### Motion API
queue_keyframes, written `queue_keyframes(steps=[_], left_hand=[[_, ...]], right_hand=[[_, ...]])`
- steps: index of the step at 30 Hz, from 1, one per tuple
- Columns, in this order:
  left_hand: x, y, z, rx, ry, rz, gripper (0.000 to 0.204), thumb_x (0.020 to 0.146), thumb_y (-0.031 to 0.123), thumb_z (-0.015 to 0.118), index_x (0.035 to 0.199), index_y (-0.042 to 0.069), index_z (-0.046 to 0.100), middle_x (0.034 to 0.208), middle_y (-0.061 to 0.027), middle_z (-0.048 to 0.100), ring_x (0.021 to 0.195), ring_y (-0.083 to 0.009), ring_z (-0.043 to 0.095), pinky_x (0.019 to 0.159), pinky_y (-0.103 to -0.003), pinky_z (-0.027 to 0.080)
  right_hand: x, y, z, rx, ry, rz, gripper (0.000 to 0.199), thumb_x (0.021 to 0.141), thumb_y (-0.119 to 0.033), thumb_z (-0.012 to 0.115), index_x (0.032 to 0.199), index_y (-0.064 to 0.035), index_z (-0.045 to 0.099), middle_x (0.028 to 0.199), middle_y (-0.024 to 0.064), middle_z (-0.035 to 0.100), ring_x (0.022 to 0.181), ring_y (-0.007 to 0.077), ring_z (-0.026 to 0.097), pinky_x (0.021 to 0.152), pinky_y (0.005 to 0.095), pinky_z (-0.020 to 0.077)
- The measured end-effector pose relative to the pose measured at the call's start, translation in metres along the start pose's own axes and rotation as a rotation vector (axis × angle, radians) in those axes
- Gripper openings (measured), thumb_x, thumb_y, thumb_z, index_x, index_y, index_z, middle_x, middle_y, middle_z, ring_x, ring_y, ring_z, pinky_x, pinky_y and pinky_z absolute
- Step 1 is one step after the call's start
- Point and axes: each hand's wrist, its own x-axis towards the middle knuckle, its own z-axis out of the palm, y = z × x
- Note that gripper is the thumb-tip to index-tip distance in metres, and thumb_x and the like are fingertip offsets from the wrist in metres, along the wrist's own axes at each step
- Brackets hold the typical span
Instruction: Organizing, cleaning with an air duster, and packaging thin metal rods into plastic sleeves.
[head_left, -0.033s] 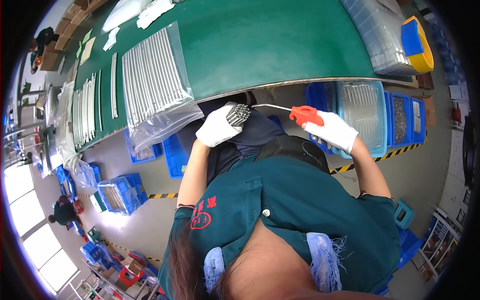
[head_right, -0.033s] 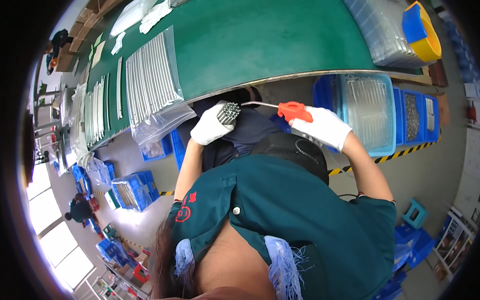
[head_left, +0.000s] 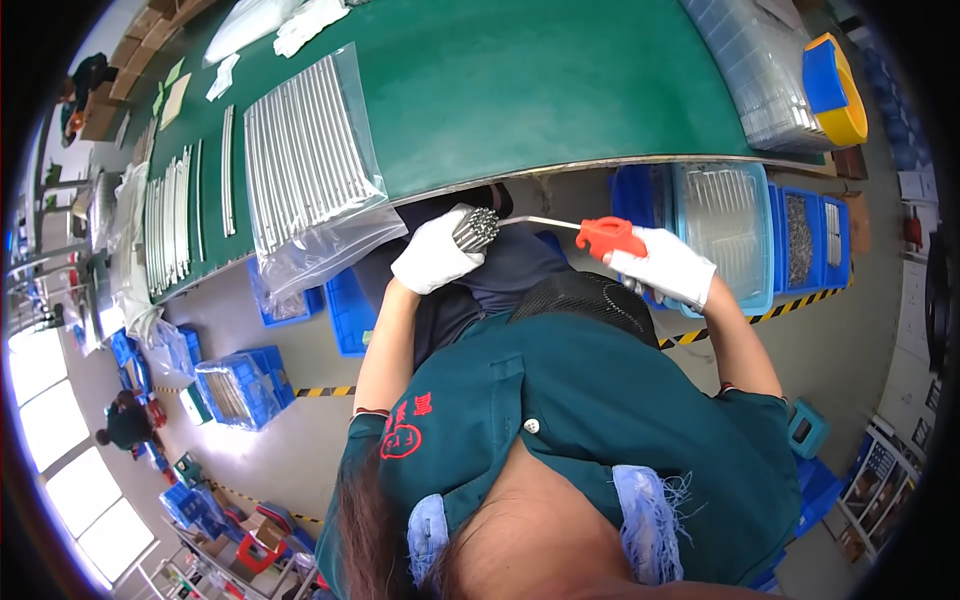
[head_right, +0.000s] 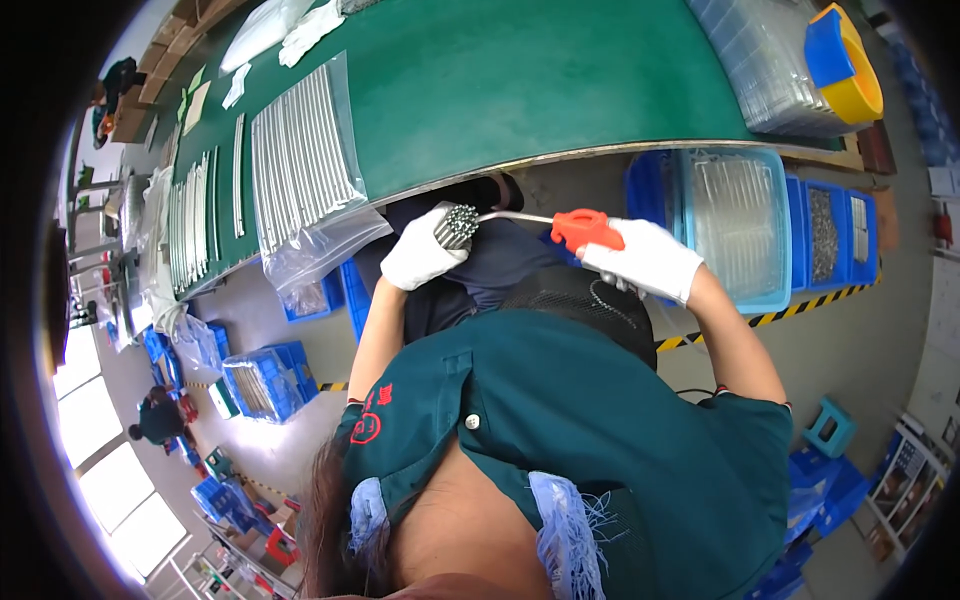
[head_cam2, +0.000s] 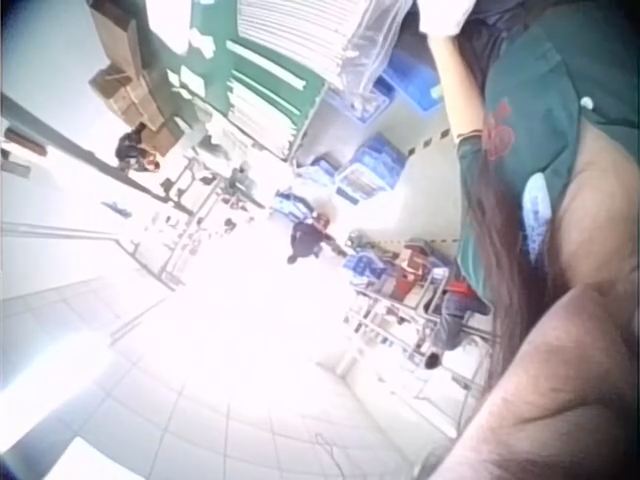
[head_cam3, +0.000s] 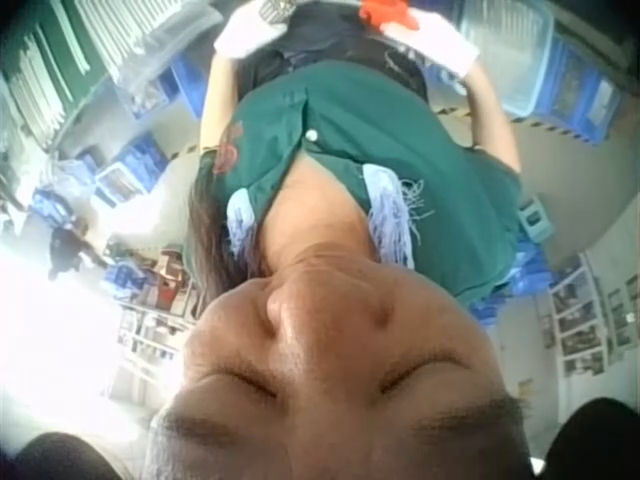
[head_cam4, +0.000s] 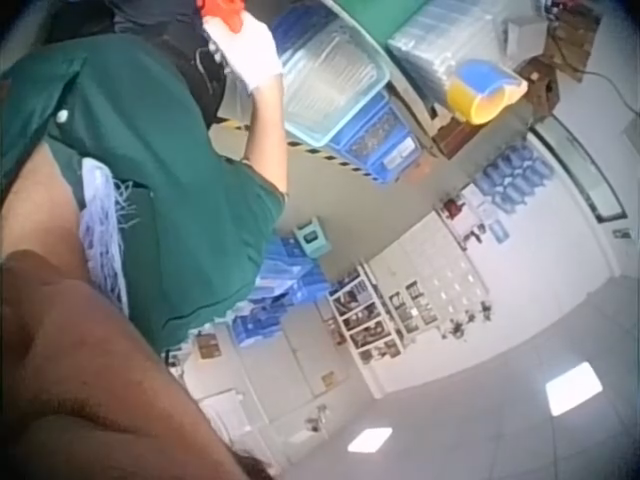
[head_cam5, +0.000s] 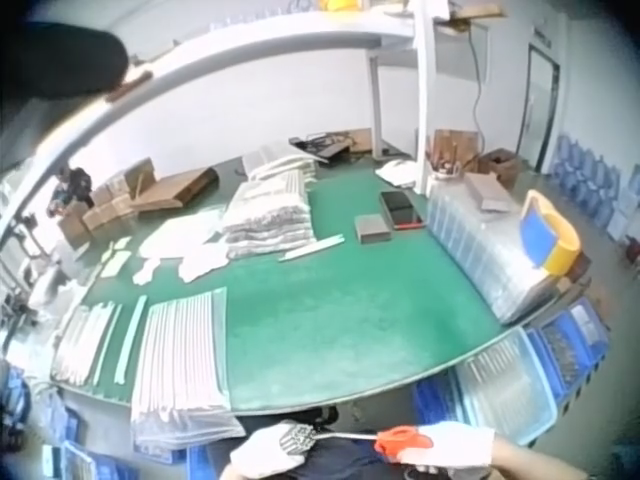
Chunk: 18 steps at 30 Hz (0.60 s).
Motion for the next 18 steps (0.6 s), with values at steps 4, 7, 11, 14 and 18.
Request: queue_keyframes(steps=[4, 7, 11, 14, 18], left_hand=[[0.002, -0.001, 0.001, 0.074, 0.011, 0.048, 0.03, 0.069, 0.013, 0.067, 0.097, 0.005, 0.059, 0.087, -0.0123, 0.06, 0.081, -0.0316, 0.06, 0.074, -0.036, 0.049], [0.003, 0.003, -0.001, 0.076, -0.041, -0.049, 0.028, 0.069, 0.013, 0.067, 0.095, 0.005, 0.059, 0.087, -0.0125, 0.06, 0.081, -0.0325, 0.06, 0.074, -0.037, 0.049], [0.002, -0.005, 0.002, 0.093, -0.008, 0.054, 0.028, 0.069, 0.014, 0.067, 0.095, 0.005, 0.059, 0.087, -0.0127, 0.06, 0.081, -0.0328, 0.059, 0.074, -0.037, 0.049], [0.001, -0.003, 0.001, 0.112, -0.012, 0.057, 0.028, 0.069, 0.014, 0.067, 0.095, 0.006, 0.059, 0.087, -0.0126, 0.06, 0.081, -0.0329, 0.059, 0.074, -0.037, 0.049], [0.002, -0.003, 0.001, 0.082, 0.008, 0.084, 0.028, 0.069, 0.014, 0.067, 0.095, 0.006, 0.059, 0.087, -0.0125, 0.06, 0.081, -0.0327, 0.059, 0.074, -0.037, 0.049]], right_hand=[[-0.002, -0.007, -0.001, -0.077, 0.043, 0.026, 0.038, 0.083, -0.042, 0.065, 0.096, -0.0073, 0.06, 0.068, -0.0012, 0.058, 0.054, 0.007, 0.052, 0.045, 0.0218, 0.0417], [-0.005, -0.004, 0.002, 0.0, -0.004, 0.033, 0.043, 0.082, -0.042, 0.067, 0.103, -0.0054, 0.06, 0.064, -0.0021, 0.055, 0.049, 0.0058, 0.05, 0.042, 0.0206, 0.039], [0.003, 0.005, -0.002, -0.129, 0.126, -0.093, 0.043, 0.082, -0.044, 0.067, 0.102, -0.0056, 0.06, 0.064, -0.0018, 0.055, 0.049, 0.006, 0.05, 0.042, 0.0208, 0.0391], [-0.009, -0.005, 0.0, -0.06, -0.014, 0.038, 0.041, 0.083, -0.046, 0.064, 0.096, -0.0068, 0.062, 0.067, -0.0016, 0.056, 0.053, 0.0068, 0.051, 0.046, 0.0223, 0.0407], [-0.005, -0.002, 0.001, -0.095, 0.06, -0.027, 0.039, 0.083, -0.044, 0.065, 0.095, -0.007, 0.061, 0.067, -0.0015, 0.057, 0.053, 0.0068, 0.051, 0.045, 0.0226, 0.0411]])
